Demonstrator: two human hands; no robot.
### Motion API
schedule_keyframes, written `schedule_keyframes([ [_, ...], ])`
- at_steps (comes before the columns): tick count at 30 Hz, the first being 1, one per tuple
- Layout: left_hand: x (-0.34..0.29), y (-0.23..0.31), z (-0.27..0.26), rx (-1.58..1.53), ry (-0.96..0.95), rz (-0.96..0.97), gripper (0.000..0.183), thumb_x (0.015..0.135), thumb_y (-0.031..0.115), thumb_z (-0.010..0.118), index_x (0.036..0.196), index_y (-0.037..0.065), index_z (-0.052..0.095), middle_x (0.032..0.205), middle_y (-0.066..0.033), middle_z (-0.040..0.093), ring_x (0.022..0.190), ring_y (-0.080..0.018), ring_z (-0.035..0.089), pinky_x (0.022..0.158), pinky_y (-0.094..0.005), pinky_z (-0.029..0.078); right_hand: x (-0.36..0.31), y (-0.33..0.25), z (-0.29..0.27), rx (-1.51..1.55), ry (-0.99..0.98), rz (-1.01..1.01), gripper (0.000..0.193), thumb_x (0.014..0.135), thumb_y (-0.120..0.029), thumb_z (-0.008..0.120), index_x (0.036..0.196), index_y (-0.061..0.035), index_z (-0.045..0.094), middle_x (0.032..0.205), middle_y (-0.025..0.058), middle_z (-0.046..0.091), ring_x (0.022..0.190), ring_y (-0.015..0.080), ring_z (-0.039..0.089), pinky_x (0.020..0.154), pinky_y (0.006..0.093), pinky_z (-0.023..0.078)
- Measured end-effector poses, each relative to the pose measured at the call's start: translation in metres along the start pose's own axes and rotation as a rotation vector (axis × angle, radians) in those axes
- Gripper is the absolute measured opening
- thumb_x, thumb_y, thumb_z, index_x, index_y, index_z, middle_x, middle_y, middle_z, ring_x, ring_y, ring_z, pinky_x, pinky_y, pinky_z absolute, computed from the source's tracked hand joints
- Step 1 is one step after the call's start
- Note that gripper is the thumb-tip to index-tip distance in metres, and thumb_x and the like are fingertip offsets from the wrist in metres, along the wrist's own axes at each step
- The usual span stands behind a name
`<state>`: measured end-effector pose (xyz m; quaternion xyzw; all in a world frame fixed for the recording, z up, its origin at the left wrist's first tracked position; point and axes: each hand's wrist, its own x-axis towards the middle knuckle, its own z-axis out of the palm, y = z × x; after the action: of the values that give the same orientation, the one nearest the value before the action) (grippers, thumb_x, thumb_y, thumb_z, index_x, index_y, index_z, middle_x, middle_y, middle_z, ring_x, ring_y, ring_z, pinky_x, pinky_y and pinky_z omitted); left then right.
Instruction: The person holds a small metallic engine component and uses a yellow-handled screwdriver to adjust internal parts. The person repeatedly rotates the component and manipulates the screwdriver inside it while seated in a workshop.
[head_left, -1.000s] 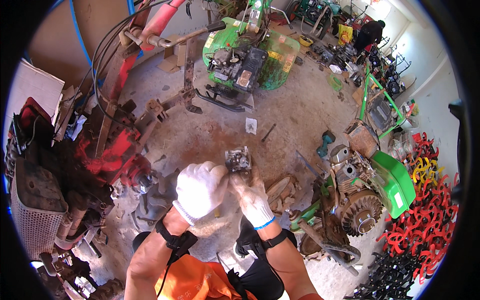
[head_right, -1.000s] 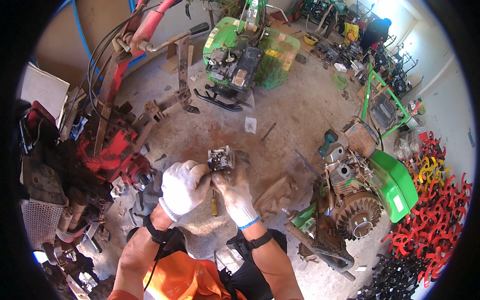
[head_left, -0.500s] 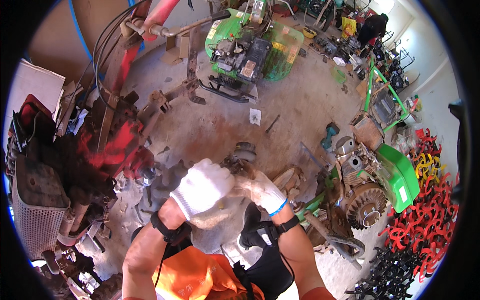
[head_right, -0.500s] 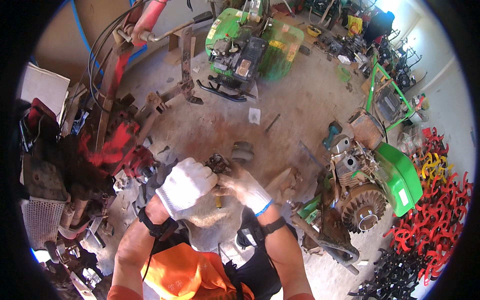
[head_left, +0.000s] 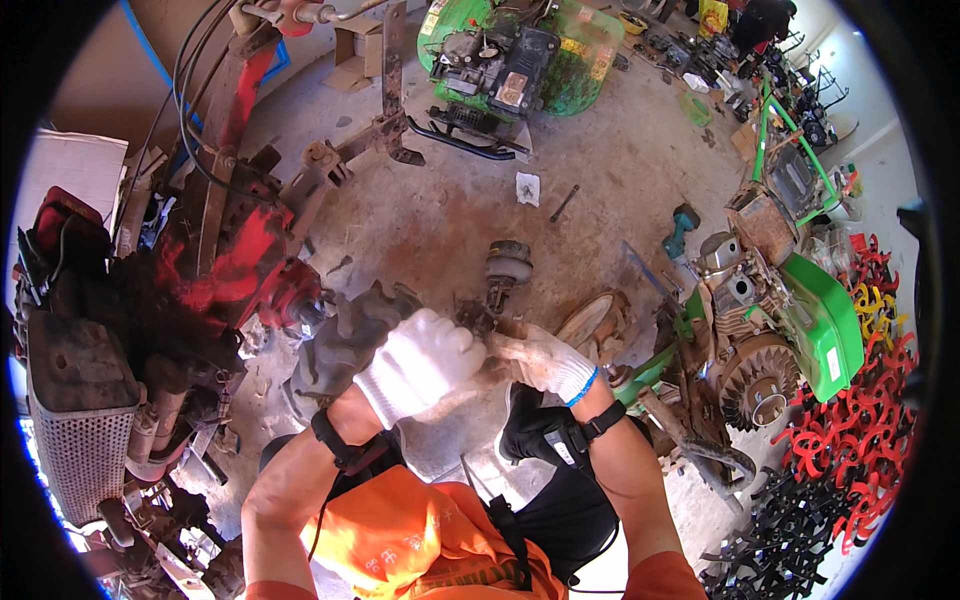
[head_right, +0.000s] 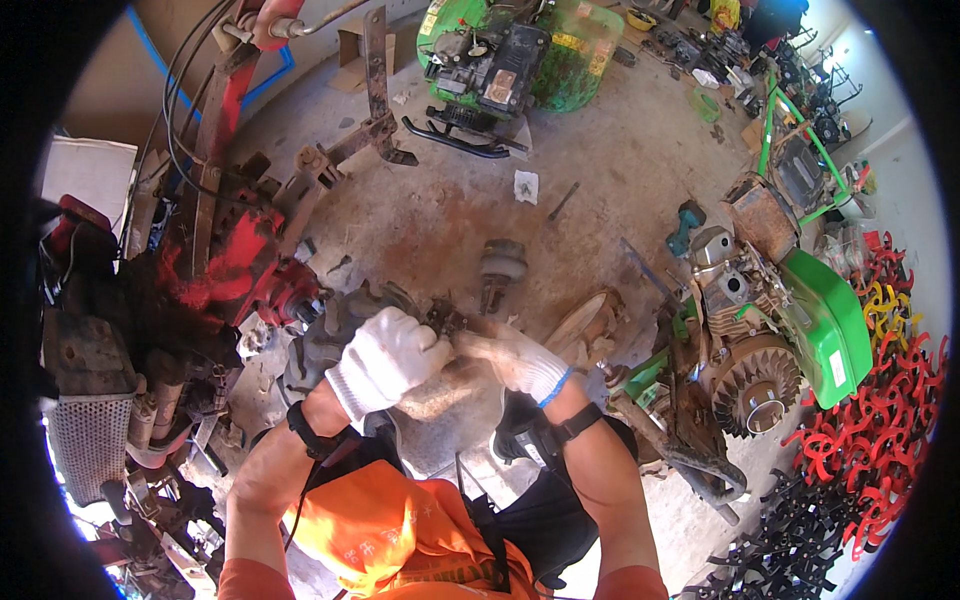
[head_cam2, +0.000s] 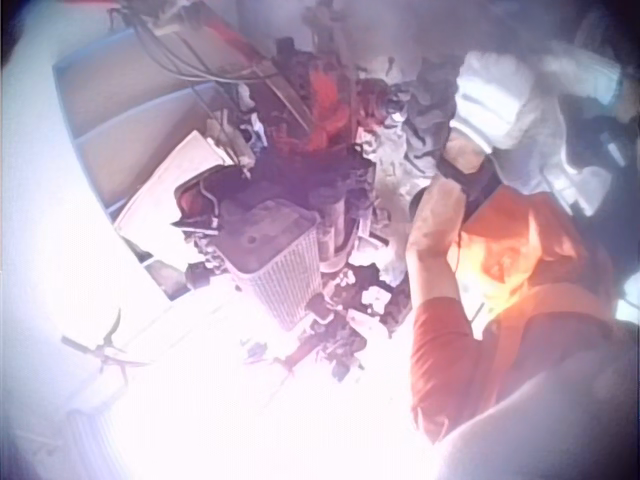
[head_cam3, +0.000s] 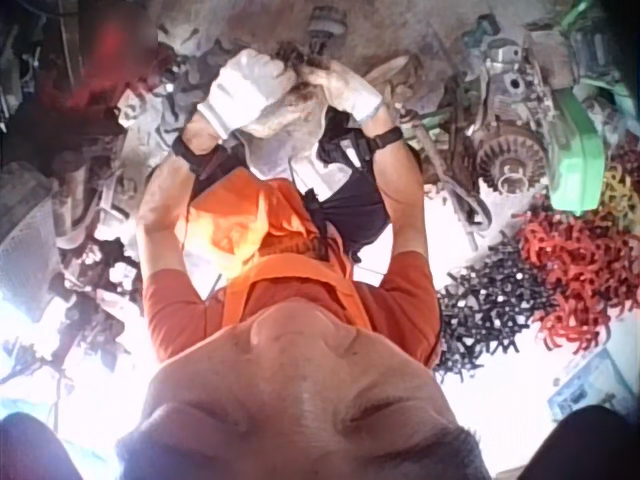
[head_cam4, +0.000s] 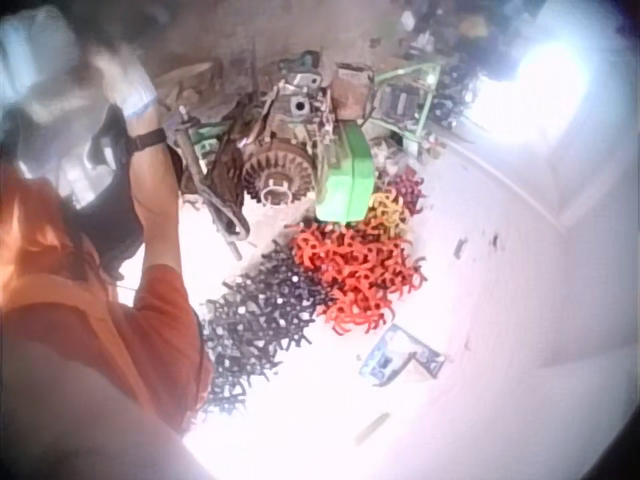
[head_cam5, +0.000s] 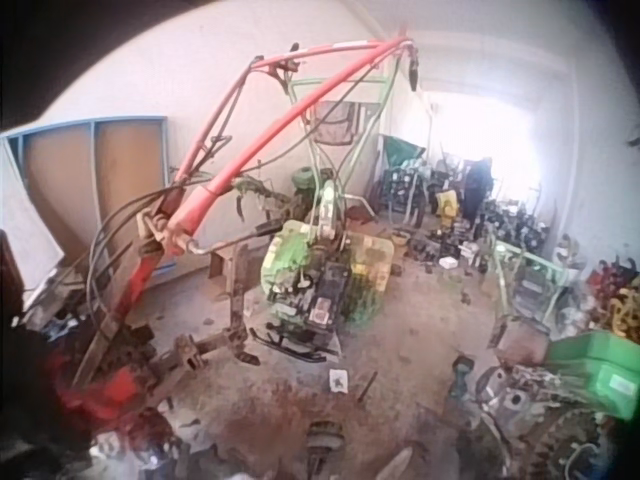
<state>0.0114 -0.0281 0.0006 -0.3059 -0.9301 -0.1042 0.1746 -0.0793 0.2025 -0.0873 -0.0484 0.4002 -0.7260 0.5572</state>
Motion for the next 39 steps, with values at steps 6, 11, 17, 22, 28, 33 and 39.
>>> schedule_keyframes([
  [6,0.0,-0.013,-0.009,-0.161,0.073,-0.181,0.026,0.081,0.013,0.08,0.106,0.01,0.078,0.083,-0.0068,0.065,0.077,-0.0312,0.067,0.071,-0.0437,0.053,0.01,-0.004,0.012,0.133,0.028,-0.043,0.045,0.109,-0.023,0.07,0.149,-0.0068,0.057,0.129,0.0114,0.071,0.109,0.0275,0.076,0.088,0.043,0.067],
  [11,-0.002,-0.017,-0.009,-0.237,0.22,-0.301,0.031,0.081,0.016,0.083,0.111,0.011,0.079,0.084,-0.008,0.069,0.073,-0.0318,0.068,0.066,-0.0437,0.055,0.008,-0.01,0.021,0.175,0.125,-0.067,0.041,0.108,-0.021,0.071,0.144,-0.0068,0.059,0.122,0.0149,0.073,0.103,0.0301,0.077,0.088,0.0438,0.067],
  [17,-0.001,-0.011,-0.011,-0.472,0.23,-0.59,0.016,0.088,0.015,0.079,0.102,0.007,0.08,0.091,-0.014,0.074,0.082,-0.0382,0.073,0.074,-0.0441,0.059,0.005,-0.012,0.026,0.291,0.123,-0.16,0.034,0.108,-0.021,0.07,0.137,-0.0037,0.064,0.122,0.0167,0.074,0.097,0.0327,0.078,0.085,0.045,0.066],
  [22,-0.001,-0.013,0.005,-0.618,0.253,-0.698,0.017,0.091,0.014,0.076,0.104,0.002,0.079,0.098,-0.0193,0.076,0.089,-0.0377,0.076,0.08,-0.0427,0.061,0.002,-0.02,0.02,0.499,-0.127,-0.157,0.04,0.11,-0.031,0.063,0.136,-0.0007,0.064,0.122,0.0184,0.072,0.089,0.0257,0.072,0.076,0.0396,0.058],
  [28,-0.022,-0.01,0.077,-0.748,-0.059,-0.83,0.028,0.096,0.023,0.073,0.114,0.002,0.077,0.11,-0.0218,0.077,0.103,-0.0409,0.075,0.091,-0.0465,0.06,-0.013,-0.035,0.028,0.642,-0.121,-0.158,0.055,0.105,-0.035,0.058,0.143,0.0043,0.058,0.126,0.0165,0.065,0.061,0.0146,0.037,0.06,0.0326,0.037],
  [33,-0.061,-0.006,0.189,-0.58,-0.593,-0.839,0.044,0.097,0.036,0.07,0.129,0.006,0.072,0.118,-0.0247,0.076,0.111,-0.044,0.072,0.096,-0.0501,0.057,-0.021,-0.039,0.017,0.657,-0.077,-0.169,0.06,0.105,-0.039,0.059,0.146,0.0049,0.057,0.133,0.0188,0.067,0.06,0.0143,0.04,0.06,0.0329,0.039],
  [39,-0.131,0.017,0.352,-0.572,-0.808,-0.813,0.059,0.095,0.049,0.068,0.14,0.01,0.069,0.13,-0.0244,0.074,0.12,-0.0457,0.07,0.102,-0.0529,0.056,-0.031,-0.035,0.007,0.605,-0.077,-0.225,0.06,0.106,-0.044,0.061,0.143,0.0033,0.058,0.13,0.0181,0.068,0.065,0.0154,0.046,0.062,0.0341,0.041],
])
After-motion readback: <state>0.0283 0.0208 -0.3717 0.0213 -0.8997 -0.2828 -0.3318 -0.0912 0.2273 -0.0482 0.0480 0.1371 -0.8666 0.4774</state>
